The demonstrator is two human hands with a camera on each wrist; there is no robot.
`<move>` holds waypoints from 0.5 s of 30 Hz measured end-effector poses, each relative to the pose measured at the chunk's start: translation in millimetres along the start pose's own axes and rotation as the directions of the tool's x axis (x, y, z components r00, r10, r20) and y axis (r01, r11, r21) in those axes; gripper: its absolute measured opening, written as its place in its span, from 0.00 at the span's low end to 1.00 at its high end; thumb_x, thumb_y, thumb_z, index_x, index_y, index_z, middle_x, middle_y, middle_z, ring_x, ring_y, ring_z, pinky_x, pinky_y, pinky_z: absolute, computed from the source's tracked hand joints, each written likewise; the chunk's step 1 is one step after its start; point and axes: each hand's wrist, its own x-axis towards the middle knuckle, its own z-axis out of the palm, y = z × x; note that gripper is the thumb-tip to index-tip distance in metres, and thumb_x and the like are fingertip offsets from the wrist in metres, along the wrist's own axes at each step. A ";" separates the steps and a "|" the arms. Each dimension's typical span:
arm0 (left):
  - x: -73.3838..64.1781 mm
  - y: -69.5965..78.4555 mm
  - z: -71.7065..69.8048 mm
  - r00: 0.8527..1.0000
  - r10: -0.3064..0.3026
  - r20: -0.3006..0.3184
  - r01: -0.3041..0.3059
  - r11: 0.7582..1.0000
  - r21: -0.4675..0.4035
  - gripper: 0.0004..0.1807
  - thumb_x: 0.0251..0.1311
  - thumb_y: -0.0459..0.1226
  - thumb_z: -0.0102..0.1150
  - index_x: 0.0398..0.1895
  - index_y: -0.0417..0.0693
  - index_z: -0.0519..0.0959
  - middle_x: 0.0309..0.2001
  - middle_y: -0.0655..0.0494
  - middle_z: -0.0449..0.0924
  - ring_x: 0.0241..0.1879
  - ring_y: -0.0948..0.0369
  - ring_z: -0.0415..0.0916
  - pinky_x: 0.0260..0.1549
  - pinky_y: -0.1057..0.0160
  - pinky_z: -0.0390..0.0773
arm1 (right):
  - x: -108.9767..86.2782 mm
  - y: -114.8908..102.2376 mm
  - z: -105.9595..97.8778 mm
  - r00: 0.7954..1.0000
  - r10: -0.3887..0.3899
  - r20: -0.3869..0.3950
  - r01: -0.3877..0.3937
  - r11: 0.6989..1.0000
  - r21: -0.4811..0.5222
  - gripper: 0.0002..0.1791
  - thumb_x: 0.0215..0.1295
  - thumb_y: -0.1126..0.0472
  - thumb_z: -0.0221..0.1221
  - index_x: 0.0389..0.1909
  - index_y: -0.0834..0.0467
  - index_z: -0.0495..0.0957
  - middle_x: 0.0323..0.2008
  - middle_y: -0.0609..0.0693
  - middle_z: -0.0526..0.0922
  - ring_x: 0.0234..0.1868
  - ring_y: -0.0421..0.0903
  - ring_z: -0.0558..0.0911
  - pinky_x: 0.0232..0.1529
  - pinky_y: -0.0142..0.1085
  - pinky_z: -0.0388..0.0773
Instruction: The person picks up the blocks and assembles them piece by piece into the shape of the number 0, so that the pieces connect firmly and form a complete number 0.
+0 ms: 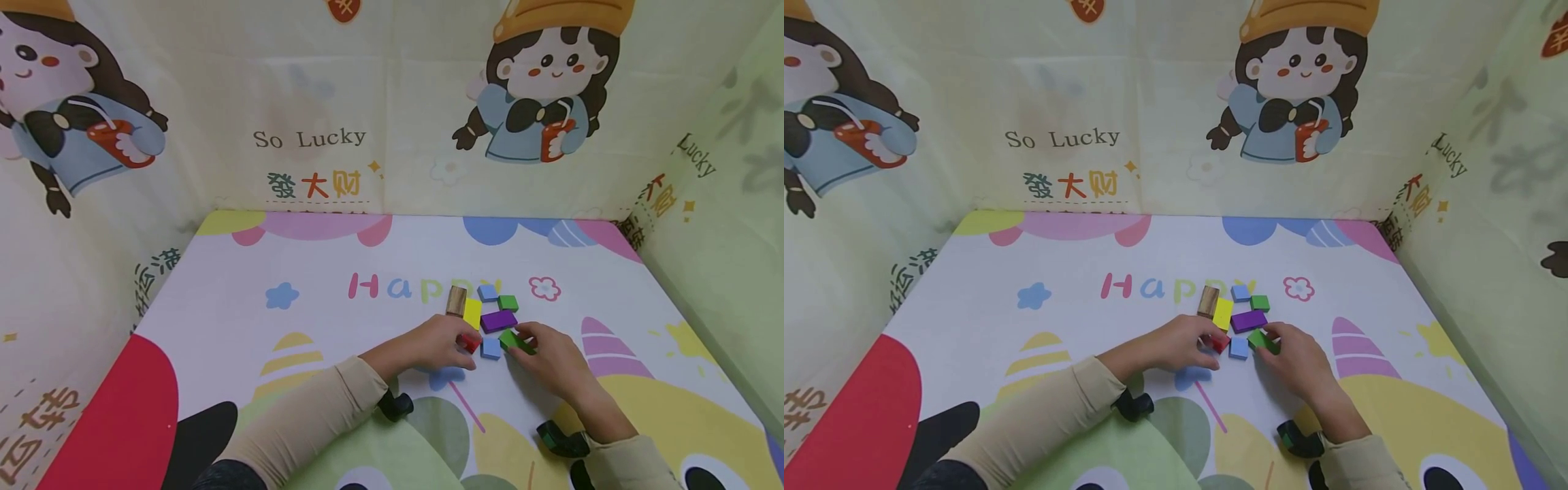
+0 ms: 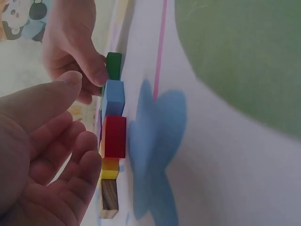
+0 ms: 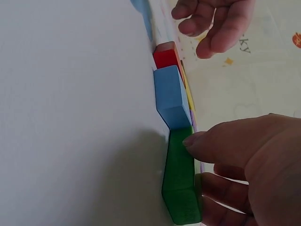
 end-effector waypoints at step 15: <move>1.6 -0.2 5.1 0.996 0.005 0.086 -0.003 1.000 -0.024 0.22 0.57 0.41 0.74 0.55 0.52 0.83 0.43 0.70 0.81 0.45 0.72 0.75 0.47 0.73 0.73 | -0.1 0.4 0.2 1.000 0.003 0.002 -0.003 1.000 0.006 0.26 0.61 0.58 0.69 0.55 0.68 0.77 0.45 0.60 0.83 0.43 0.57 0.81 0.45 0.52 0.80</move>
